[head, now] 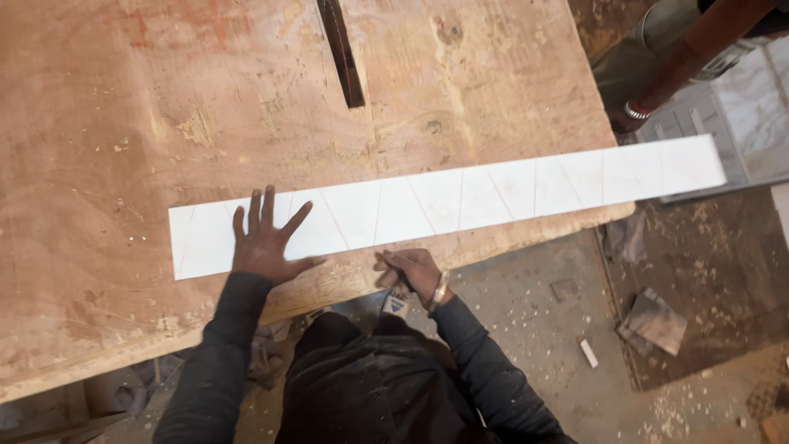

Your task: The person uses a table saw to cut a long rectangular piece of wood into multiple smaller pieces. They guide the wood through the saw blade repeatedly, then stack the cut pieces on the table. Finally, they pick up a long white board with red diagonal lines and place it on the table.

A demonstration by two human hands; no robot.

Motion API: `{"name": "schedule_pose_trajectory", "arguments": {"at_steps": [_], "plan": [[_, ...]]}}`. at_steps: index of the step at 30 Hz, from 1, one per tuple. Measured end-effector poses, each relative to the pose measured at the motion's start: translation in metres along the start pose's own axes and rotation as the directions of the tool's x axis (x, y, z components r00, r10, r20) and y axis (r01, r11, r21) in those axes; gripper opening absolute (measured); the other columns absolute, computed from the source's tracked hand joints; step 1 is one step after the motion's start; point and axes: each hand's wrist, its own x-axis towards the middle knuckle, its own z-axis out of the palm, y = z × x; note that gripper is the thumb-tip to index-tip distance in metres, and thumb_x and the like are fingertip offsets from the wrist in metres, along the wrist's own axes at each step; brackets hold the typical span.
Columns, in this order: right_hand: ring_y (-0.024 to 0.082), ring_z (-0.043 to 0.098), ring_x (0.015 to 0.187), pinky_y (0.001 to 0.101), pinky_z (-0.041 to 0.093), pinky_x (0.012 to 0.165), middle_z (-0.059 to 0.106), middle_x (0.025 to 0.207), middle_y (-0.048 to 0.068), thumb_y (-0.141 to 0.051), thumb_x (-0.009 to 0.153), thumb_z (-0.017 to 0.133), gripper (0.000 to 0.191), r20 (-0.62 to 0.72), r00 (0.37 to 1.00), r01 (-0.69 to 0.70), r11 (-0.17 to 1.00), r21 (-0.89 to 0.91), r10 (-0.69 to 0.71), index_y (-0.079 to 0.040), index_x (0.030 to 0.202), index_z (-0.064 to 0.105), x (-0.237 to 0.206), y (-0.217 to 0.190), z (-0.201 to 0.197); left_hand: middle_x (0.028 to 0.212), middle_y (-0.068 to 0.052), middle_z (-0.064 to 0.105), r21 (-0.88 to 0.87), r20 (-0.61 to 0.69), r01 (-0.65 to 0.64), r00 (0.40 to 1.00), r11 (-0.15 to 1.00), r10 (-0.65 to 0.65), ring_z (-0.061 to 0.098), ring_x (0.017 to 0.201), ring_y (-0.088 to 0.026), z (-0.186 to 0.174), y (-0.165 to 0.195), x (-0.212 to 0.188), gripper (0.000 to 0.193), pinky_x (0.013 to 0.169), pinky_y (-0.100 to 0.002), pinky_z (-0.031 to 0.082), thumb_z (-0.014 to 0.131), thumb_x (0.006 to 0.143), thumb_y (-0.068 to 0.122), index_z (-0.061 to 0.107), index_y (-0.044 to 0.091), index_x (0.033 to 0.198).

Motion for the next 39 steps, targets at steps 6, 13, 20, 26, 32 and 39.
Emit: {"name": "schedule_pose_trajectory", "arguments": {"at_steps": [6,13,20,26,32,39], "plan": [[0.020,0.056,0.071,0.0355,0.045,0.059,0.066,0.090,0.010,-0.043,0.098,0.062,0.043,-0.608,0.784,0.180,0.889,0.420,0.128,-0.004,0.115,0.068,-0.040,0.069,-0.032,0.156,-0.024,0.037,-0.034,-0.077,0.021,0.997,0.999,-0.023,0.030,0.148,-0.040,0.003,-0.018,0.013,0.112,0.115,-0.062,0.019,0.068,0.058,0.089,0.046,0.035,0.153],[0.040,0.056,0.127,0.0588,0.049,0.103,0.052,0.141,0.023,-0.060,0.098,0.049,0.065,-0.672,0.612,0.256,0.699,0.668,0.417,-0.006,0.135,0.045,-0.026,0.051,-0.096,0.150,-0.023,0.043,-0.079,-0.151,0.101,0.982,0.992,-0.112,0.034,0.145,-0.036,0.013,-0.024,0.014,0.122,0.107,-0.068,0.021,0.072,0.050,0.086,0.049,0.023,0.152],[0.039,0.059,0.119,0.0562,0.052,0.097,0.058,0.136,0.024,-0.055,0.100,0.046,0.064,-0.590,0.718,0.116,0.771,0.626,0.371,-0.001,0.132,0.056,0.004,0.028,-0.128,0.157,-0.022,0.040,0.042,-0.122,0.209,0.972,0.977,-0.202,0.032,0.150,-0.034,0.013,-0.033,0.025,0.123,0.109,-0.065,0.022,0.073,0.055,0.088,0.046,0.022,0.155],[0.038,0.060,0.116,0.0599,0.052,0.095,0.062,0.127,0.017,-0.046,0.099,0.047,0.051,-0.405,0.835,0.008,0.728,0.686,0.372,-0.007,0.131,0.056,0.001,0.041,-0.144,0.161,-0.018,0.038,0.055,-0.096,0.253,0.964,0.966,-0.247,0.031,0.152,-0.028,0.007,-0.027,0.031,0.126,0.112,-0.061,0.023,0.072,0.050,0.088,0.046,0.023,0.154],[0.037,0.057,0.110,0.0644,0.053,0.094,0.061,0.126,0.018,-0.040,0.100,0.047,0.051,-0.317,0.830,-0.212,0.785,0.581,0.459,-0.004,0.134,0.060,-0.002,0.043,-0.170,0.160,-0.014,0.042,0.182,-0.084,0.268,0.963,0.946,-0.256,0.035,0.150,-0.026,0.005,-0.024,0.033,0.131,0.107,-0.057,0.028,0.068,0.045,0.092,0.049,0.022,0.155],[0.043,0.068,0.110,0.0533,0.062,0.089,0.067,0.127,0.027,-0.037,0.097,0.060,0.053,-0.288,0.887,-0.108,0.767,0.633,0.362,0.005,0.130,0.060,0.004,0.045,-0.180,0.152,-0.018,0.047,0.161,-0.141,0.329,0.941,0.931,-0.308,0.043,0.144,-0.033,0.014,-0.018,0.043,0.124,0.103,-0.060,0.032,0.070,0.049,0.088,0.055,0.020,0.151]]}}
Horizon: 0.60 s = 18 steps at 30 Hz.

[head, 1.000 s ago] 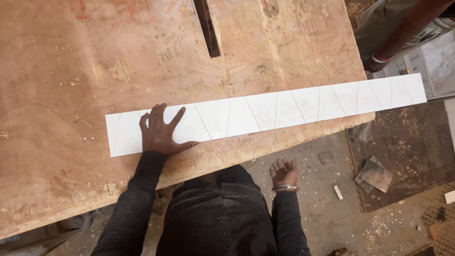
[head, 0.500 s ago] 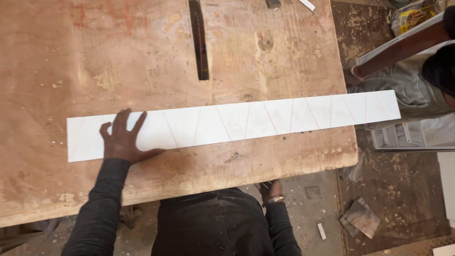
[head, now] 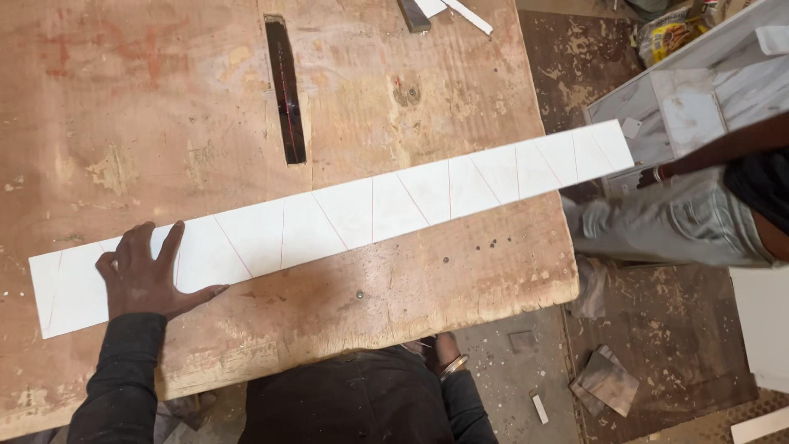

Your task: The person uses a table saw to cut a long rectangular piece of wood into multiple smaller pieces. They guide the wood through the saw blade repeatedly, then stack the cut pieces on the table. Finally, they pick up a long white board with red diagonal lines and place it on the table.

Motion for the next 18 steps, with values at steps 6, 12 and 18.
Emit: {"name": "schedule_pose_trajectory", "arguments": {"at_steps": [6,12,18], "plan": [[0.032,0.067,0.113,0.0478,0.060,0.089,0.066,0.131,0.015,-0.043,0.096,0.060,0.057,0.045,0.999,0.014,0.998,-0.063,-0.012,-0.004,0.137,0.057,0.007,-0.002,-0.004,0.152,-0.022,0.044,-0.113,-0.053,0.004,0.999,0.994,-0.010,0.038,0.145,-0.039,0.005,0.010,0.006,0.125,0.107,-0.064,0.029,0.073,0.053,0.084,0.050,0.012,0.153],[0.027,0.066,0.111,0.0423,0.059,0.085,0.067,0.132,0.011,-0.052,0.097,0.054,0.061,0.116,0.993,0.016,0.995,-0.098,-0.005,-0.007,0.139,0.057,0.006,-0.004,-0.012,0.151,-0.024,0.043,-0.254,-0.095,-0.038,0.995,0.966,0.014,0.037,0.145,-0.042,0.008,0.031,0.020,0.130,0.113,-0.062,0.026,0.083,0.050,0.078,0.044,0.009,0.153],[0.028,0.070,0.101,0.0413,0.062,0.079,0.072,0.121,0.015,-0.046,0.097,0.058,0.055,0.075,0.997,-0.002,0.985,-0.172,0.015,-0.005,0.133,0.061,0.007,-0.006,-0.018,0.147,-0.026,0.043,-0.418,-0.155,-0.063,0.988,0.906,-0.003,0.036,0.142,-0.047,0.016,0.034,0.030,0.127,0.115,-0.063,0.031,0.089,0.053,0.072,0.042,0.007,0.151]]}}
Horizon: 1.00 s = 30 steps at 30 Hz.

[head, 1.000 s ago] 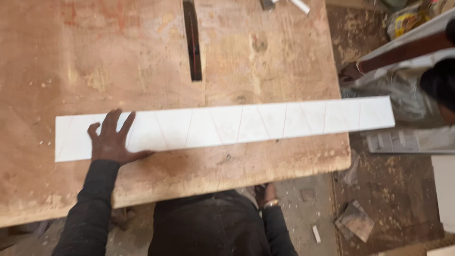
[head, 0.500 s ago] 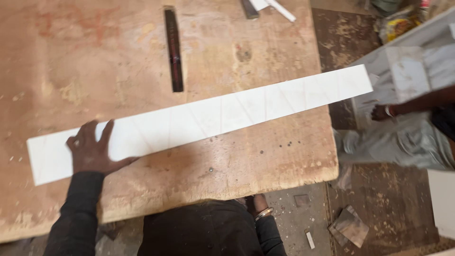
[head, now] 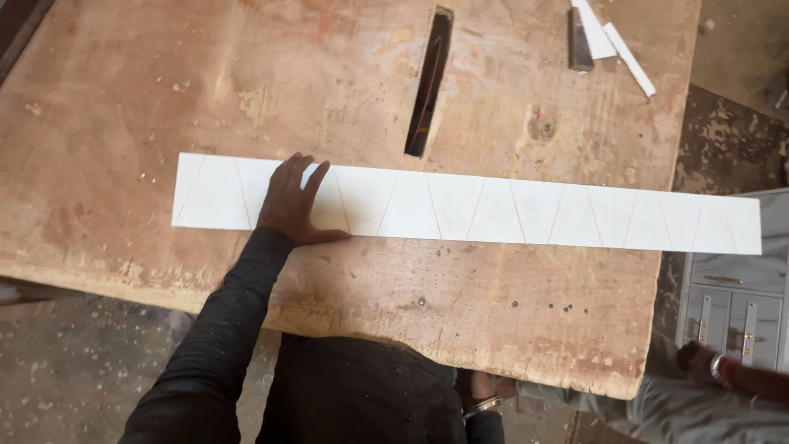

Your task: The person uses a table saw to cut a long rectangular piece of wood into multiple smaller pieces. They guide the wood through the saw blade repeatedly, then stack the cut pieces on the table. Finally, they pick up a long white board with red diagonal lines and place it on the table.

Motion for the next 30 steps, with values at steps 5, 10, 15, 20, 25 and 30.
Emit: {"name": "schedule_pose_trajectory", "arguments": {"at_steps": [5,10,15,20,25,30], "plan": [[0.029,0.073,0.092,0.0405,0.064,0.075,0.075,0.112,0.017,-0.041,0.097,0.061,0.049,-0.044,0.999,-0.028,0.996,-0.087,0.024,-0.003,0.128,0.064,0.005,0.002,-0.012,0.147,-0.025,0.042,0.000,-0.011,0.005,1.000,1.000,-0.005,0.035,0.142,-0.047,0.009,-0.006,-0.005,0.126,0.117,-0.060,0.032,0.091,0.052,0.069,0.041,0.006,0.148],[0.030,0.076,0.083,0.0397,0.066,0.070,0.079,0.103,0.020,-0.036,0.097,0.064,0.044,-0.295,0.937,-0.346,0.626,-0.699,0.189,-0.001,0.124,0.068,-0.012,-0.028,-0.037,0.148,-0.024,0.041,0.005,0.021,0.041,0.999,0.999,-0.042,0.034,0.144,-0.046,0.015,-0.009,-0.005,0.123,0.118,-0.060,0.032,0.090,0.053,0.068,0.041,0.007,0.148],[0.029,0.071,0.065,0.0456,0.060,0.055,0.080,0.082,0.018,-0.034,0.091,0.063,0.036,0.173,0.984,0.127,0.483,-0.866,0.051,-0.004,0.110,0.072,-0.040,-0.103,-0.042,0.148,-0.023,0.041,0.012,0.020,0.039,0.999,0.999,-0.039,0.033,0.144,-0.046,0.018,-0.011,-0.004,0.122,0.119,-0.059,0.032,0.090,0.053,0.069,0.042,0.007,0.148],[0.034,0.065,0.122,0.0506,0.058,0.098,0.064,0.136,0.020,-0.052,0.079,0.079,0.084,0.416,0.760,0.412,-0.126,-0.903,-0.499,-0.010,0.145,0.049,0.021,-0.171,0.042,0.148,-0.022,0.043,0.025,-0.014,0.002,1.000,1.000,-0.001,0.035,0.144,-0.045,0.021,-0.011,-0.001,0.117,0.119,-0.059,0.032,0.088,0.057,0.071,0.048,0.008,0.146],[0.045,0.033,0.145,0.0645,0.033,0.113,0.033,0.160,0.026,-0.072,0.051,0.090,0.132,0.642,0.595,0.390,-0.525,-0.756,-0.483,-0.016,0.157,0.036,0.083,-0.210,0.139,0.147,-0.021,0.044,0.034,-0.002,0.026,1.000,0.999,-0.026,0.036,0.143,-0.043,0.020,-0.012,0.003,0.116,0.118,-0.059,0.032,0.087,0.055,0.072,0.050,0.010,0.146],[0.040,0.027,0.148,0.0648,0.030,0.107,0.023,0.169,0.013,-0.073,0.033,0.092,0.142,0.625,0.678,0.311,-0.620,-0.720,-0.386,-0.030,0.157,0.036,0.095,-0.235,0.176,0.148,-0.021,0.043,0.030,0.002,0.038,0.999,0.999,-0.038,0.036,0.144,-0.043,0.016,-0.020,0.015,0.115,0.120,-0.059,0.032,0.087,0.056,0.072,0.050,0.012,0.147]]}}
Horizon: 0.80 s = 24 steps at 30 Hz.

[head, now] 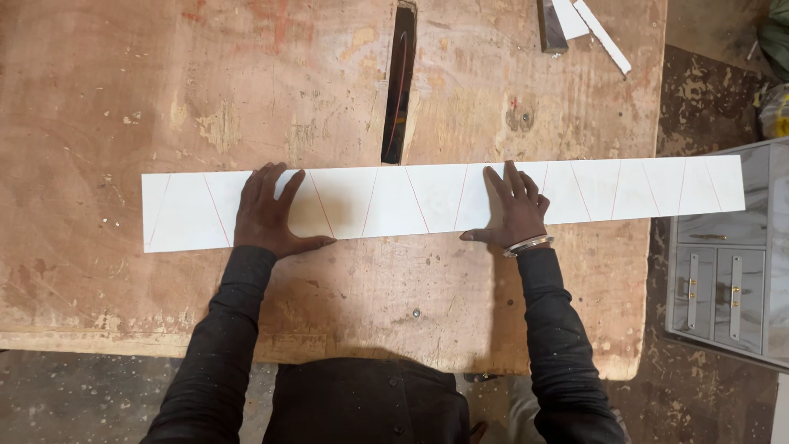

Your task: The person uses a table saw to cut a long rectangular piece of wood into multiple smaller pieces. They guide the wood through the saw blade repeatedly, then stack the cut pieces on the table. Finally, they pick up a long white board with red diagonal lines and place it on the table.

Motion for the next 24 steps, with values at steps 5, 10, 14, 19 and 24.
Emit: {"name": "schedule_pose_trajectory", "arguments": {"at_steps": [5,10,14,19,24], "plan": [[0.039,0.028,0.148,0.0623,0.030,0.107,0.022,0.170,0.012,-0.075,0.036,0.092,0.141,0.003,1.000,-0.007,1.000,-0.020,0.007,-0.026,0.157,0.039,0.020,0.013,-0.009,0.149,-0.021,0.041,-0.003,-0.006,-0.022,1.000,1.000,0.022,0.034,0.144,-0.044,0.005,-0.001,0.019,0.117,0.119,-0.059,0.031,0.087,0.056,0.073,0.048,0.011,0.147],[0.039,0.029,0.147,0.0617,0.028,0.108,0.024,0.170,0.012,-0.077,0.036,0.091,0.142,-0.052,0.998,0.032,0.999,-0.019,-0.033,-0.023,0.158,0.042,0.028,0.025,-0.012,0.151,-0.020,0.041,-0.033,-0.012,-0.021,1.000,0.999,0.021,0.033,0.145,-0.044,0.012,0.004,0.035,0.118,0.119,-0.058,0.033,0.089,0.054,0.073,0.049,0.013,0.147],[0.037,0.032,0.145,0.0596,0.030,0.107,0.027,0.170,0.011,-0.077,0.029,0.090,0.142,-0.076,0.997,0.015,1.000,-0.003,-0.015,-0.024,0.154,0.048,0.043,0.024,-0.018,0.151,-0.019,0.042,-0.049,-0.009,0.008,1.000,0.999,-0.008,0.033,0.145,-0.042,0.014,0.003,0.039,0.116,0.119,-0.057,0.033,0.090,0.054,0.071,0.052,0.013,0.146],[0.039,0.032,0.141,0.0598,0.029,0.105,0.029,0.169,0.011,-0.077,0.024,0.092,0.142,-0.079,0.996,0.031,0.999,0.025,-0.029,-0.024,0.150,0.052,0.053,0.029,-0.023,0.150,-0.020,0.043,-0.061,-0.020,0.010,1.000,0.998,-0.011,0.034,0.145,-0.044,0.020,0.002,0.041,0.115,0.119,-0.057,0.034,0.091,0.054,0.071,0.053,0.011,0.145],[0.037,0.033,0.141,0.0600,0.029,0.108,0.033,0.168,0.005,-0.073,0.019,0.093,0.142,-0.037,0.999,0.002,0.997,0.080,0.000,-0.025,0.148,0.054,0.063,0.035,-0.025,0.150,-0.019,0.044,-0.063,-0.049,-0.012,0.999,0.998,0.009,0.036,0.144,-0.043,0.022,-0.002,0.046,0.115,0.119,-0.058,0.034,0.092,0.054,0.070,0.054,0.011,0.145]]}}
